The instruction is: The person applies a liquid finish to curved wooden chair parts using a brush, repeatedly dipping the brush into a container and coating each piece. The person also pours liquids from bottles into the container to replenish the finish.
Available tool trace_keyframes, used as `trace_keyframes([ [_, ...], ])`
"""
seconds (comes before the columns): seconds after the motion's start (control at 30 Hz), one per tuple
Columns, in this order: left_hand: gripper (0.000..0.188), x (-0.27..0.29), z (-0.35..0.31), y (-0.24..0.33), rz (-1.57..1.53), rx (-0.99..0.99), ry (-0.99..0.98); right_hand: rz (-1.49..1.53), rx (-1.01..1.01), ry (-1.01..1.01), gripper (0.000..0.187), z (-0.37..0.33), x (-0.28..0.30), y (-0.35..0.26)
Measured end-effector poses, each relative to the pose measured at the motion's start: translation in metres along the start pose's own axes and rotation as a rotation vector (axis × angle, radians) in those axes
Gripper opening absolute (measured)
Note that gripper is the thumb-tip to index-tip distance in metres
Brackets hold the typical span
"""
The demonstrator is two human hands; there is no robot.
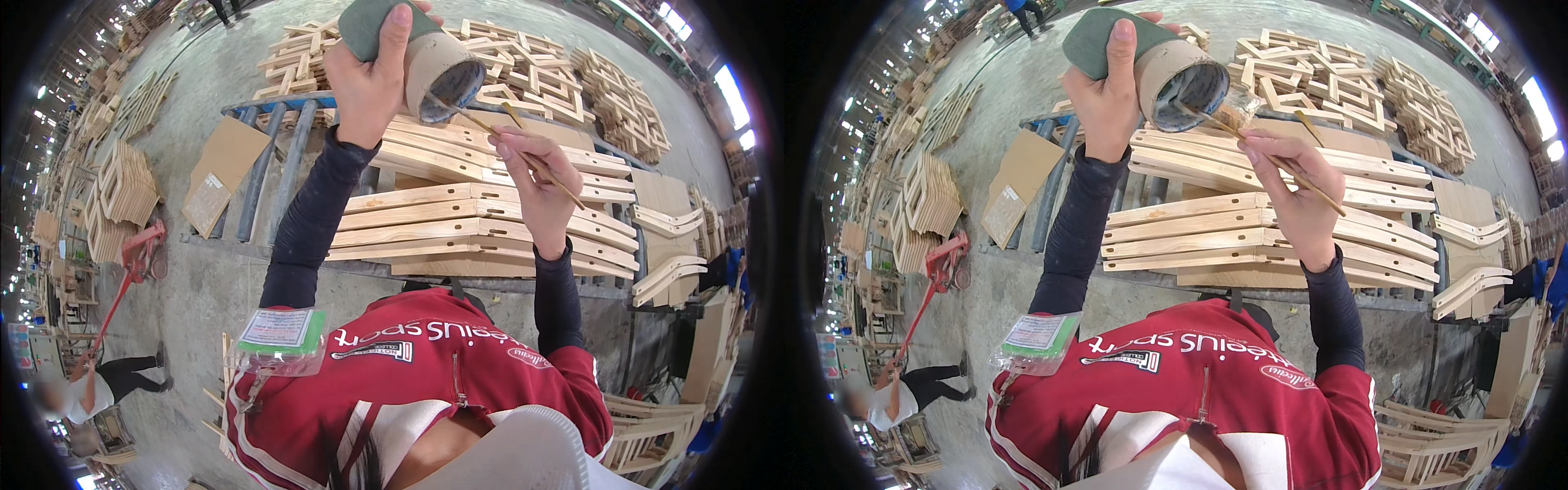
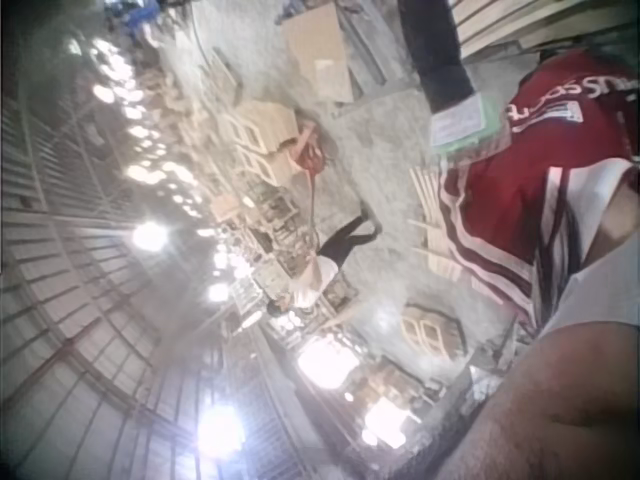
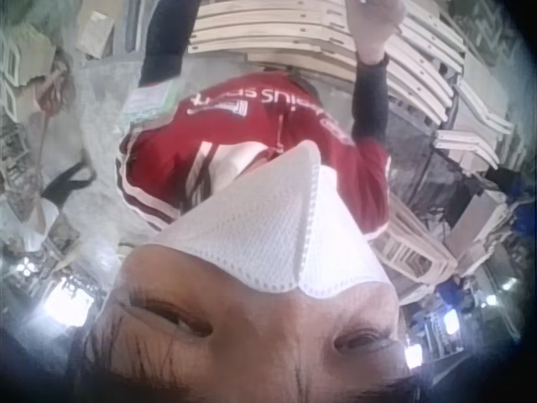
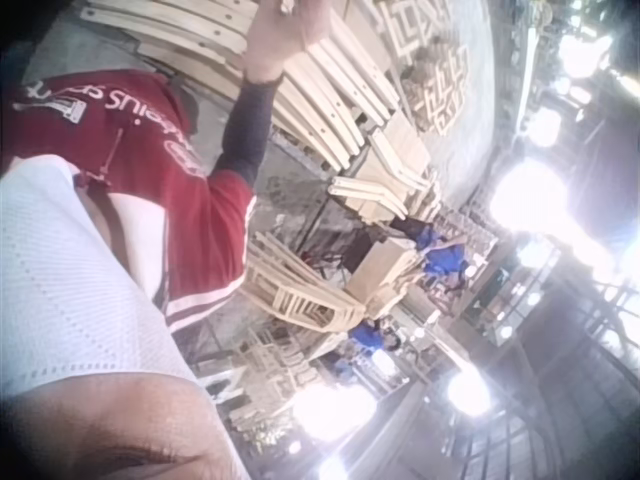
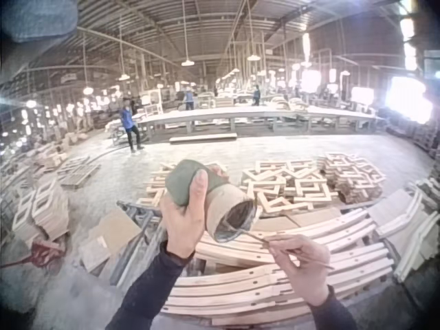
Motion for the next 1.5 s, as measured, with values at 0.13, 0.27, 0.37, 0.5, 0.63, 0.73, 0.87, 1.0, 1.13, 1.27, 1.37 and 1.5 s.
trace_keyframes([
  [0.13, 0.029, -0.006, 0.002, 0.020, 0.153, -0.019, -0.019, -0.010, 0.030, 0.030, 0.010, 0.000, 0.006, -0.002],
  [0.27, 0.030, -0.003, 0.004, 0.009, 0.124, -0.043, -0.019, -0.024, 0.083, 0.019, 0.011, 0.001, 0.002, -0.006],
  [0.37, 0.030, -0.003, 0.003, 0.008, 0.119, -0.043, -0.026, 0.008, 0.007, 0.013, 0.011, -0.003, -0.001, -0.005],
  [0.5, 0.030, -0.005, 0.002, 0.006, 0.111, -0.040, -0.040, 0.069, -0.015, -0.018, 0.011, -0.006, 0.002, -0.001],
  [0.63, 0.029, -0.009, 0.002, 0.001, 0.065, -0.020, -0.048, -0.053, 0.051, -0.006, 0.011, -0.003, 0.012, -0.002],
  [0.73, 0.028, -0.011, 0.002, 0.003, 0.094, 0.007, -0.072, -0.165, 0.134, 0.006, 0.010, 0.000, 0.011, -0.005],
  [0.87, 0.029, -0.011, 0.004, -0.001, 0.103, -0.028, -0.089, -0.158, 0.030, -0.001, 0.010, -0.003, 0.007, 0.000],
  [1.0, 0.030, -0.009, 0.002, -0.006, 0.102, -0.011, -0.071, -0.081, -0.048, 0.019, 0.010, -0.007, 0.004, 0.008],
  [1.13, 0.031, -0.009, 0.001, -0.010, 0.149, -0.021, -0.059, -0.021, -0.090, 0.022, 0.008, -0.012, 0.004, 0.017],
  [1.27, 0.031, -0.007, 0.000, -0.025, 0.118, -0.018, -0.023, 0.140, -0.287, 0.037, 0.008, -0.017, 0.007, 0.033],
  [1.37, 0.030, -0.006, -0.003, -0.038, 0.121, -0.017, 0.004, 0.175, -0.328, 0.076, 0.011, -0.021, 0.003, 0.038],
  [1.5, 0.030, -0.003, -0.010, -0.060, 0.182, 0.005, 0.031, 0.113, -0.406, 0.059, 0.015, -0.014, 0.007, 0.049],
])
Point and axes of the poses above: each hand's wrist, its own z-axis towards the middle knuckle, its own x-axis out of the back of the hand, y = z × x, the point moved 6 cm from there along z, towards the middle knuckle, and after that the axes turned 2 degrees about y, right-handed, at the moved point
